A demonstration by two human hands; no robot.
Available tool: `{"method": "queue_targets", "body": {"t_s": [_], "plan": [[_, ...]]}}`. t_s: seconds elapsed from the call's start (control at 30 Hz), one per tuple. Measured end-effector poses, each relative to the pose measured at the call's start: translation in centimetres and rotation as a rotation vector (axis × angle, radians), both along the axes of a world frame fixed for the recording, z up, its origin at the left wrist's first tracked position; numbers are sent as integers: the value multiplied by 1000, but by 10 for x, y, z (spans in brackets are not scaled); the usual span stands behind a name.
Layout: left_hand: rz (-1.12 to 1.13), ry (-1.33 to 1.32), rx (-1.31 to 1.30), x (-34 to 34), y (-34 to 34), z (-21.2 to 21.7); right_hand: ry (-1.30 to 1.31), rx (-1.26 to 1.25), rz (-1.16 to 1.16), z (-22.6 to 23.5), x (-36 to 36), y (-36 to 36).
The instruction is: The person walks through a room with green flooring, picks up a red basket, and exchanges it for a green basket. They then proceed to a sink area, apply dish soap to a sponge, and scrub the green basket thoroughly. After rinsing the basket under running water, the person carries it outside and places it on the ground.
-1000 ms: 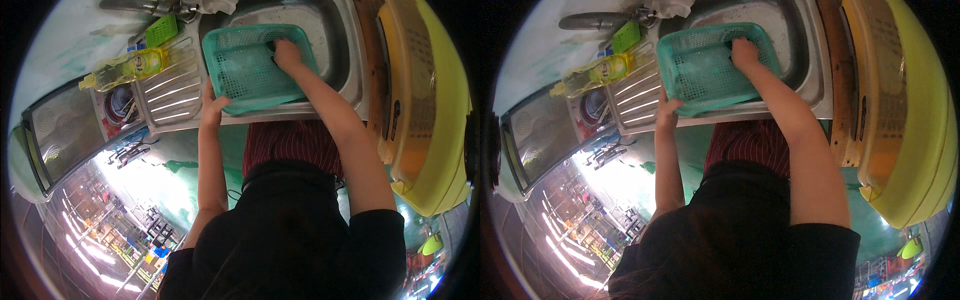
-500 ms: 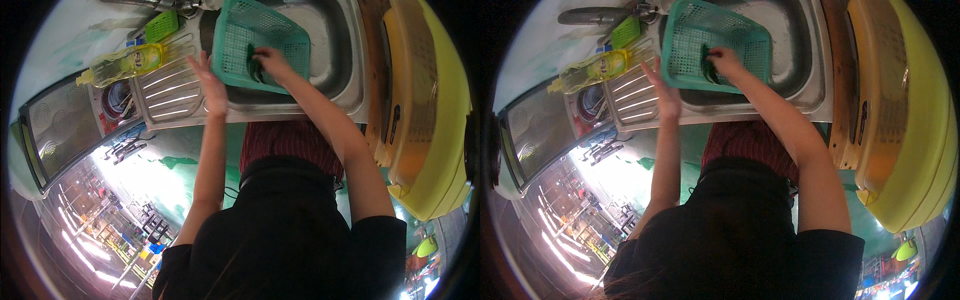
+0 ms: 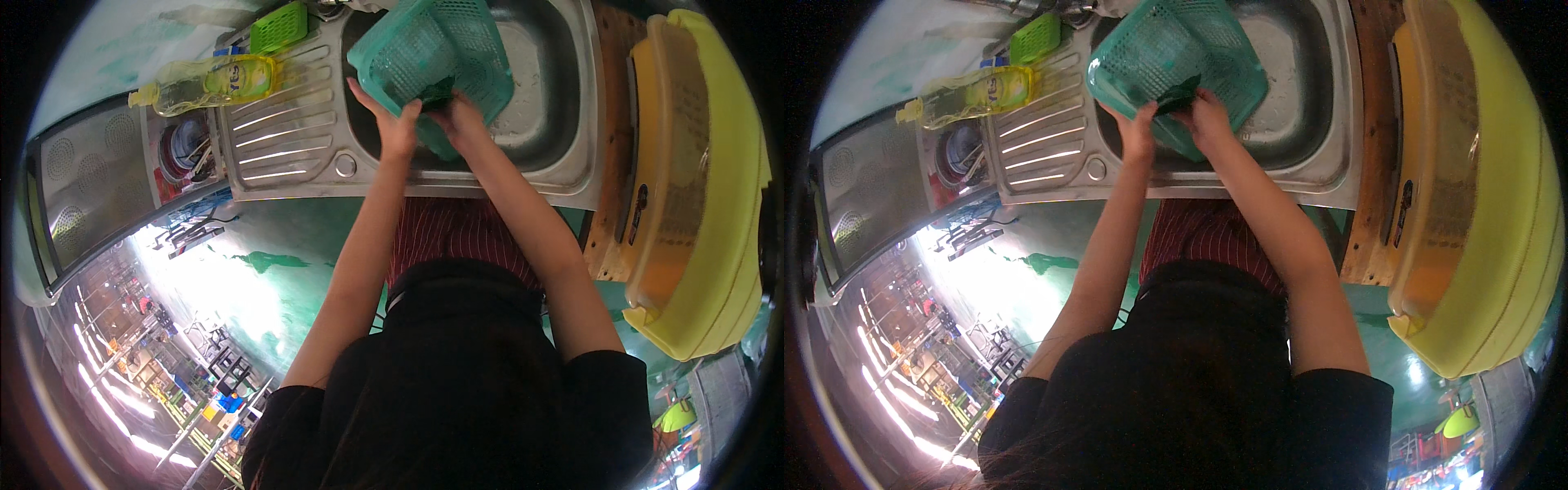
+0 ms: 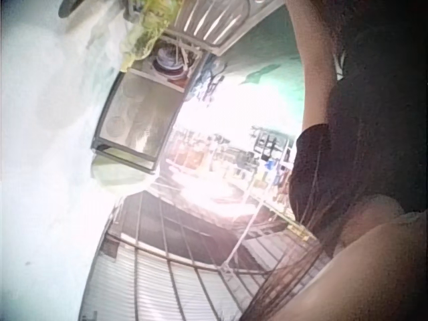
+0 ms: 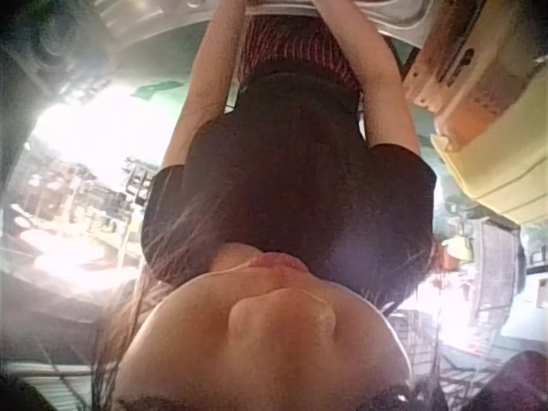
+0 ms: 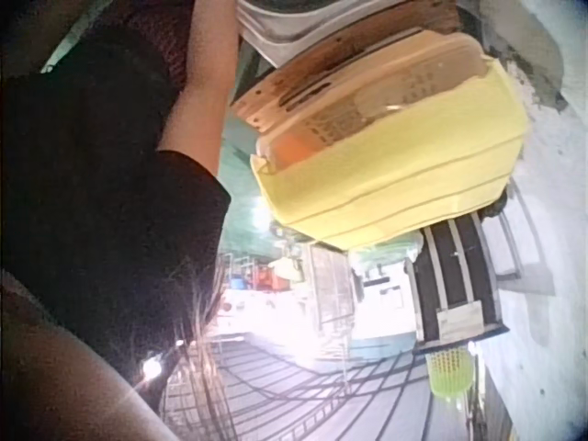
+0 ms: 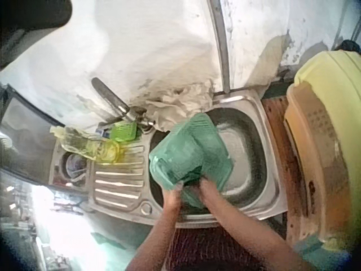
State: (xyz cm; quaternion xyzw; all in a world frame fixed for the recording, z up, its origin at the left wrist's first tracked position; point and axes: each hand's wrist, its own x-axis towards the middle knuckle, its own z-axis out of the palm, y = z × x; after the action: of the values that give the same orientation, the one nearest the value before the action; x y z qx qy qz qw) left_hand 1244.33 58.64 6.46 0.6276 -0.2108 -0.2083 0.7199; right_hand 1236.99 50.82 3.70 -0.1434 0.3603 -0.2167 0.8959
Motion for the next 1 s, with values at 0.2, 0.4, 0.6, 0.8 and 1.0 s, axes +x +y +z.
{"method": "queue_targets", "body": {"t_s": [0.2,0.4,0.6,0.8,1.0], "plan": [[-90,-388,516,51,-11,71,422,-1370,144,35,-30,-40],[-170,-626,1066,35,-62,102,623,-2112,111,12,10,-73],[-439,-530,945,61,-74,51,777,-1878,404,-45,36,-75],[-427,-627,920,50,-75,55,535,-1545,921,-56,23,3],[-396,-637,955,43,-75,62,644,-1859,637,-31,19,-72]]}}
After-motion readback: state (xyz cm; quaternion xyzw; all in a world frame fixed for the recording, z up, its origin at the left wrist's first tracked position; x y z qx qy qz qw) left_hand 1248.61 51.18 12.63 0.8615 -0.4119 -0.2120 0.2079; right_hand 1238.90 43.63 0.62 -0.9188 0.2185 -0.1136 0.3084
